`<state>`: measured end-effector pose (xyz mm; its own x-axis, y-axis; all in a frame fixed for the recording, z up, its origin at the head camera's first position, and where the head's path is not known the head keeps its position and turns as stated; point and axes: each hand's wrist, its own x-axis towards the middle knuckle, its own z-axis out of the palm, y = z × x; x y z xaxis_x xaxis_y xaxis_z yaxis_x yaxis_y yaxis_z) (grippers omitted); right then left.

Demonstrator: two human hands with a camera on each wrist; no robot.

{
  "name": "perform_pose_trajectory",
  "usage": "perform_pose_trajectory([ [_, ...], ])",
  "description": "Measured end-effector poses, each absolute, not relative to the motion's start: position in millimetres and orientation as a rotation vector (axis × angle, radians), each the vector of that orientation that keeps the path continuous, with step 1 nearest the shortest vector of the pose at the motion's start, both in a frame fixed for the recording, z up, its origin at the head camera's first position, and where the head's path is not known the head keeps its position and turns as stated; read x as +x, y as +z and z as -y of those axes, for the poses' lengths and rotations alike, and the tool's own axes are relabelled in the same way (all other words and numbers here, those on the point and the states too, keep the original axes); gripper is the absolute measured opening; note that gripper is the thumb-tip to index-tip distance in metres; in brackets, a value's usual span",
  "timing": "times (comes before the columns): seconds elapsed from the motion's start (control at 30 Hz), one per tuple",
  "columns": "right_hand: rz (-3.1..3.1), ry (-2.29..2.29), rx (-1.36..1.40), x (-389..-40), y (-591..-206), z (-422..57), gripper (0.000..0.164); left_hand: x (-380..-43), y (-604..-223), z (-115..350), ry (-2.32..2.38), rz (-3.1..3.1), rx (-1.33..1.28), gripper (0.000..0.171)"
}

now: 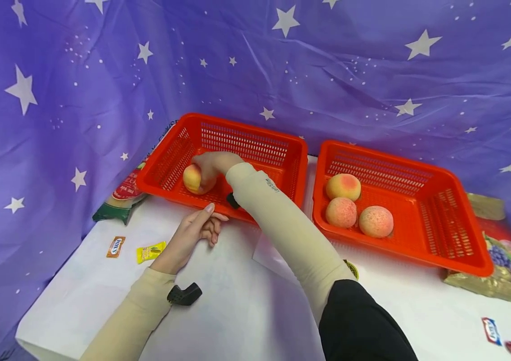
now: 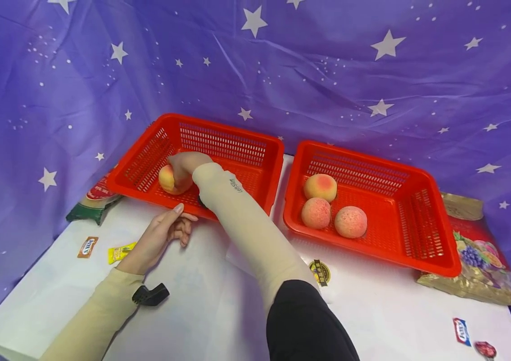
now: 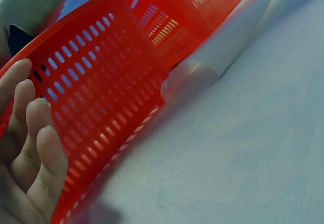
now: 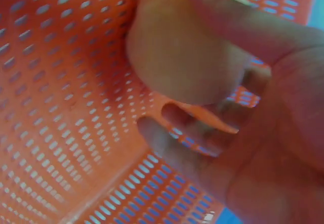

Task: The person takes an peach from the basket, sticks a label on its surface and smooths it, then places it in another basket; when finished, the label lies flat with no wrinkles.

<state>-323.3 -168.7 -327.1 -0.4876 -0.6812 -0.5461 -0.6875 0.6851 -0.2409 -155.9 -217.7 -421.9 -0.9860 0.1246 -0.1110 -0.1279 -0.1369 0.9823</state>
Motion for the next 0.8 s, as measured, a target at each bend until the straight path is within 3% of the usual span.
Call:
perform_pose_trajectory([
  [0.2,-2.318,0.019,-1.150,-326,-329,163,0.064,-155,-422,216,2.212,-1.964,0.022,0.059],
  [0.43,-2.517,0.101,-1.231,-314,-284,130,0.070,-156,-421,216,2.184,-1.970,0.017,0.060],
  [0.63,-2.712,0.021,-1.266,-273,-230,69,0.073,-155,-421,217,2.188,-2.000,-0.015,0.061],
  [0.8,-2.772,-0.144,-1.417,-223,-214,-4,0.069,-155,-426,217,2.214,-2.054,0.016,0.059],
])
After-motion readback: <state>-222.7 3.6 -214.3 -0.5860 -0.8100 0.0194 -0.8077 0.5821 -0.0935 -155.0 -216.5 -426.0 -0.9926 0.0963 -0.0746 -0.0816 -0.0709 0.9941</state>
